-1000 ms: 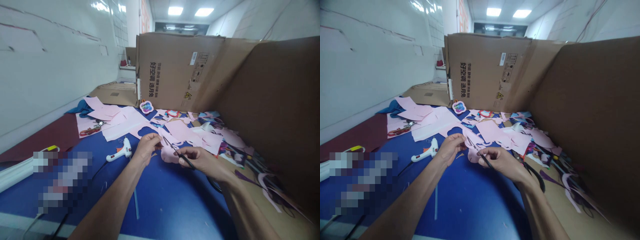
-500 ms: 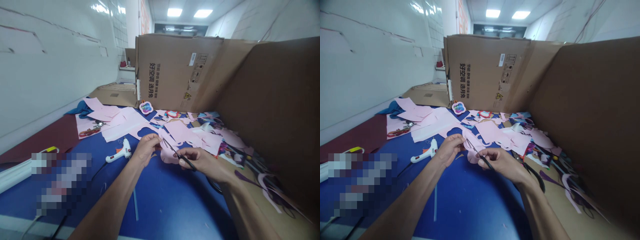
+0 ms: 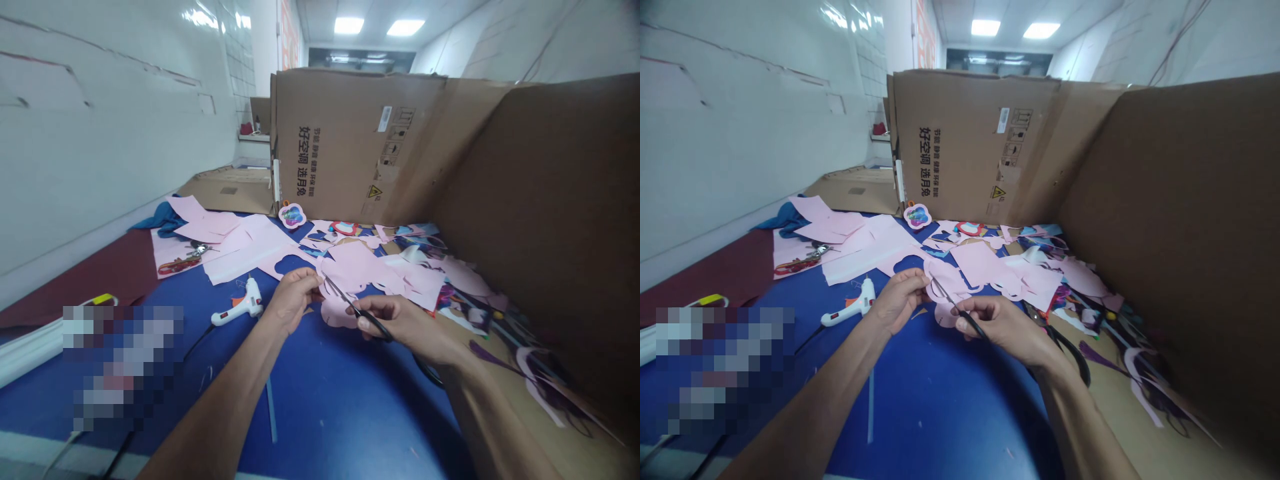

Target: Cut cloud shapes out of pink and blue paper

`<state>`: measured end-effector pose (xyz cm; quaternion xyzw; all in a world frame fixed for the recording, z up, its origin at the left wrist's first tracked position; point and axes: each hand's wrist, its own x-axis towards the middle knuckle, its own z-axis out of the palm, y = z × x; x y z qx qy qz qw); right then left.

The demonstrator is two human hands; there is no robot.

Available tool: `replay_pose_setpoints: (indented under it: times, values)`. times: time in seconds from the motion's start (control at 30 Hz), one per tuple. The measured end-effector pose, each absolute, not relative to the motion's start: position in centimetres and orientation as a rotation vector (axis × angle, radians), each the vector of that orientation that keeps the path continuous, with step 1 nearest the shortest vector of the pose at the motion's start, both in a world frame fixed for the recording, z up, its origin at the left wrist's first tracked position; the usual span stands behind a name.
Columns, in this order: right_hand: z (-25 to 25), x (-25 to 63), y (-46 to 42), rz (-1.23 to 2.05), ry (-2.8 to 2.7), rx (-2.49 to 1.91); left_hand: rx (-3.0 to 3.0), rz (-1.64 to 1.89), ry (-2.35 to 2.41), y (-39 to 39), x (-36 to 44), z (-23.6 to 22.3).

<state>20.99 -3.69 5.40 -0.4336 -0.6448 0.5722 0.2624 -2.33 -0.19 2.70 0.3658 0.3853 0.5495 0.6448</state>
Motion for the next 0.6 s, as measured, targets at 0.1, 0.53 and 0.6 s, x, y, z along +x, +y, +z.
replay_pose_setpoints:
  times: [0.1,0.53,0.6]
  values:
    - [5.41,21.00,-3.69,1.536,-1.745,-1.180,0.830,1.252,0.870,-0.23,-2.26,2.77]
    - [5.35,20.88,-3.77,1.585,-1.703,-1.159,0.817,1.244,0.859,-0.12,-2.29,2.48]
    - [5.30,20.88,-3.75,1.584,-1.710,-1.148,0.814,1.242,0.861,-0.14,-2.26,2.47]
